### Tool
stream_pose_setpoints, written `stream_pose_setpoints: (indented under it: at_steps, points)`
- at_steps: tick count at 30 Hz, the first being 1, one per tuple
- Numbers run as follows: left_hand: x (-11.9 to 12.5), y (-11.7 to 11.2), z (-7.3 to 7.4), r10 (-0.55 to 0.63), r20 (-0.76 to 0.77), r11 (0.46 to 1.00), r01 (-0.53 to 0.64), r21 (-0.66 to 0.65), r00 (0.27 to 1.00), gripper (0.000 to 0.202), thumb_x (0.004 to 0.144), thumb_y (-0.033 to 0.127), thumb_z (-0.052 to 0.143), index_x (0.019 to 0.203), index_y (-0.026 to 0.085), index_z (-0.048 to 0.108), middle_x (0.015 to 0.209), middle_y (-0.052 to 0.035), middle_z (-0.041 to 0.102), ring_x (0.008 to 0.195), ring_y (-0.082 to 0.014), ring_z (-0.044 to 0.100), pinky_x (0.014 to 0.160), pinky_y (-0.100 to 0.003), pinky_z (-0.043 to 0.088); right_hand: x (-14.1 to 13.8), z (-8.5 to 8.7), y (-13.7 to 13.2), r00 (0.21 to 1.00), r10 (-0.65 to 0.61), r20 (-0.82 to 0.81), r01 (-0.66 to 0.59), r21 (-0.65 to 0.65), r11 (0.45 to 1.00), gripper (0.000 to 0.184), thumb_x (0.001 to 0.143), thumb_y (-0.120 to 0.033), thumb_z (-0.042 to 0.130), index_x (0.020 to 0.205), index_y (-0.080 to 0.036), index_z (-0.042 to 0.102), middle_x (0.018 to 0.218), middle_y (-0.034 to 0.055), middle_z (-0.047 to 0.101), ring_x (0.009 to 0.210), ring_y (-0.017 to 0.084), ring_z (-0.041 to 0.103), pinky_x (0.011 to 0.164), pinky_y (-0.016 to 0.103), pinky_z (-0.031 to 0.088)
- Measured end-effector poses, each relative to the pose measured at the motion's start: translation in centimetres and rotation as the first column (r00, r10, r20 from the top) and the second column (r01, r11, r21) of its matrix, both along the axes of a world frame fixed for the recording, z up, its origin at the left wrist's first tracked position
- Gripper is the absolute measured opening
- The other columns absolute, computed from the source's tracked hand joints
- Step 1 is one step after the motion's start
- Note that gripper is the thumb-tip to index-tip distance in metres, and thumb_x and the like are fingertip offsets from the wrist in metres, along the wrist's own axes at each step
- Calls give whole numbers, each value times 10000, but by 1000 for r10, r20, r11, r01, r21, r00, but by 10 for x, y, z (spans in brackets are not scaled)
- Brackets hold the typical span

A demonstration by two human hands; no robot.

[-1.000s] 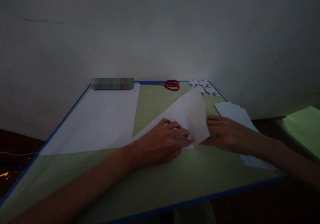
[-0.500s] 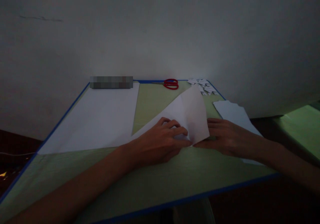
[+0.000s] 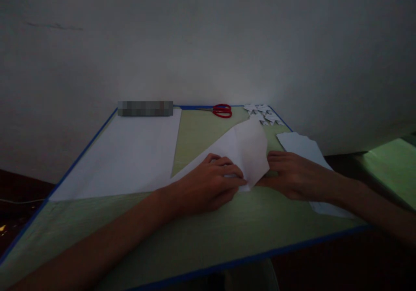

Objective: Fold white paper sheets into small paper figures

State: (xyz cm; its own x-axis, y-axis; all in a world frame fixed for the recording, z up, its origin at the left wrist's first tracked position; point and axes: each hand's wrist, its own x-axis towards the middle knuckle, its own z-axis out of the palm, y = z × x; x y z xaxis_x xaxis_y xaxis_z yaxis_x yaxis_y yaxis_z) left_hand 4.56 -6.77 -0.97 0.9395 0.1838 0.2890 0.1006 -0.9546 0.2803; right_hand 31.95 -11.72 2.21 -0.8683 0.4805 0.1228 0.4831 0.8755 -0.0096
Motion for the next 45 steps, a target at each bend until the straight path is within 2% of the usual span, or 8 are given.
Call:
stream_pose_setpoints:
  at_steps: [5,10,14,18,26,33,40,45]
  points:
    - [2,1,-2,16,-4,1000,-16,23,1000,305,1019,187,493,1263,206,674,1291,-63,693,1191,-243,577,1059,-441,382,4,-4,9,1000,11,-1,-11,35,999,271,981,-93,516,1059,-221,741,1033,71,743,906,206,654,812,370,492]
    - [4,-2,2,13,-17,997,-12,72,1000,273,1010,175,508,1210,208,691,1285,-60,684,1161,-241,574,1032,-424,397,-1,-1,14,999,18,39,-18,-13,1000,344,957,-57,539,1184,-250,711,1145,52,740,1042,212,660,866,380,466]
    - [4,-3,1,33,8,993,-34,114,999,186,1000,196,536,1021,192,721,1123,-85,707,1126,-247,580,1011,-413,410,-9,5,18,992,27,124,-26,-6,1000,329,930,-46,570,1143,-254,710,1072,24,744,951,203,662,818,369,433]
    - [3,-2,-1,35,-9,991,-34,131,999,188,1004,218,534,966,191,717,1077,-94,704,1125,-257,571,1016,-426,410,-17,12,23,978,55,201,-65,42,997,271,926,-59,601,1068,-255,721,959,1,734,874,192,648,771,354,411]
    - [2,2,-1,-8,-9,999,9,45,1000,291,1002,162,505,1228,208,682,1303,-70,683,1200,-250,566,1064,-434,384,-8,11,20,993,38,111,-41,23,999,262,963,-78,589,1079,-255,743,1056,32,753,965,192,670,798,344,451]
    - [1,0,-3,-13,13,1000,13,13,1000,296,993,133,508,1231,162,680,1341,-97,668,1222,-245,564,1105,-438,383,5,0,22,997,10,76,-10,-4,1000,245,960,-62,540,908,-199,736,1026,58,745,875,205,645,796,377,472]
    - [3,1,-1,-19,2,999,19,47,1000,290,1011,162,490,1231,181,678,1354,-73,676,1216,-251,569,1054,-432,406,1,1,24,998,24,56,-24,-2,1000,275,959,-50,531,998,-215,748,1045,51,750,893,194,658,791,361,460]
    - [5,1,3,-22,-7,996,22,91,1000,248,1004,155,514,1178,199,686,1271,-63,704,1130,-230,594,977,-393,433,-9,8,25,992,19,124,-17,-19,1000,323,898,-23,587,1082,-244,733,1052,29,756,919,192,672,793,353,432]
